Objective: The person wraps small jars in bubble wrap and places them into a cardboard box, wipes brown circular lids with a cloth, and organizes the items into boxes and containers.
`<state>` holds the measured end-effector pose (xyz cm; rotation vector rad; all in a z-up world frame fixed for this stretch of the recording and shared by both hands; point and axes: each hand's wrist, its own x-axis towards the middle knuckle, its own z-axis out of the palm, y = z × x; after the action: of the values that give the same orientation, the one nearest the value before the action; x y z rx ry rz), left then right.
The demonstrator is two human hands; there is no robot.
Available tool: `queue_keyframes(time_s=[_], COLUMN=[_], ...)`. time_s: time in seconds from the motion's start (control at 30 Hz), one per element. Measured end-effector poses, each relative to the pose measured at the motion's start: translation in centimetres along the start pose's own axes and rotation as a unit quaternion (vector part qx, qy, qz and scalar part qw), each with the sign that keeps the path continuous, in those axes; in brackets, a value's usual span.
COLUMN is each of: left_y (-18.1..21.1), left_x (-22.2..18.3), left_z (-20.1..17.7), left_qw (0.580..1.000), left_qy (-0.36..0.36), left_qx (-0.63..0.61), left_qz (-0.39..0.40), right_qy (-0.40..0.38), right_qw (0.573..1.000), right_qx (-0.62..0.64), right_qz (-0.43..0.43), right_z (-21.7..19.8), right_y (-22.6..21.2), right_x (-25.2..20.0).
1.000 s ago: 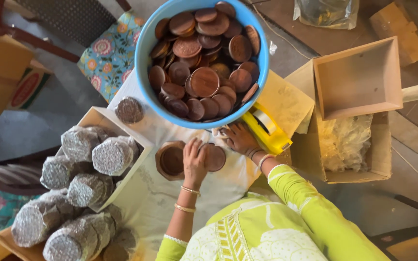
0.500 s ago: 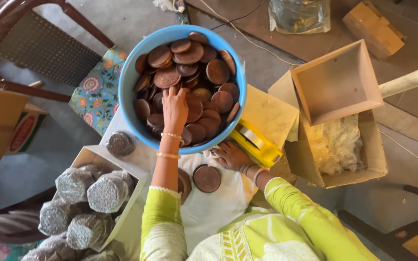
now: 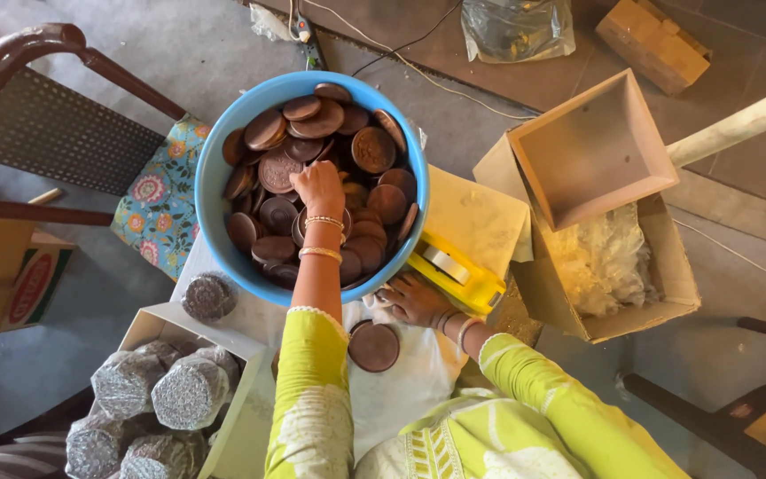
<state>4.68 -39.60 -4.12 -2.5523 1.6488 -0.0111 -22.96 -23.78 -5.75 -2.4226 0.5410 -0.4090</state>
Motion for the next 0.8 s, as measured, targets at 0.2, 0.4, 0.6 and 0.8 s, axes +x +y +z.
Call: queue_keyframes(time_s=[0.2, 0.4, 0.6, 0.8], left_y=[-0.4, -4.4, -9.1, -12.8], left_x=[-0.4, -3.6, -4.5, -6.3], left_z=[-1.3, -7.1, -6.2, -5.2], left_qw=[0.990, 0.986, 0.932, 0.871], left_qy=[0.091, 0.103, 0.095, 0.055], left_qx=[0.062, -0.107, -0.351, -0.487], left_qz=[0.090, 0.081, 0.020, -0.030], right_qy=[0.008, 0.025, 0.002, 0.019], right_qw=[1.000, 1.000, 1.000, 1.000], right_qx=[-0.016, -0.001, 0.004, -0.022], right_qz=[0.000, -0.010, 0.001, 0.002], right_z=[0.3, 0.1, 0.3, -0.7], right_y=[0.1, 0.1, 0.2, -0.5], right_x=[-0.2, -0.1, -0.2, 0.2])
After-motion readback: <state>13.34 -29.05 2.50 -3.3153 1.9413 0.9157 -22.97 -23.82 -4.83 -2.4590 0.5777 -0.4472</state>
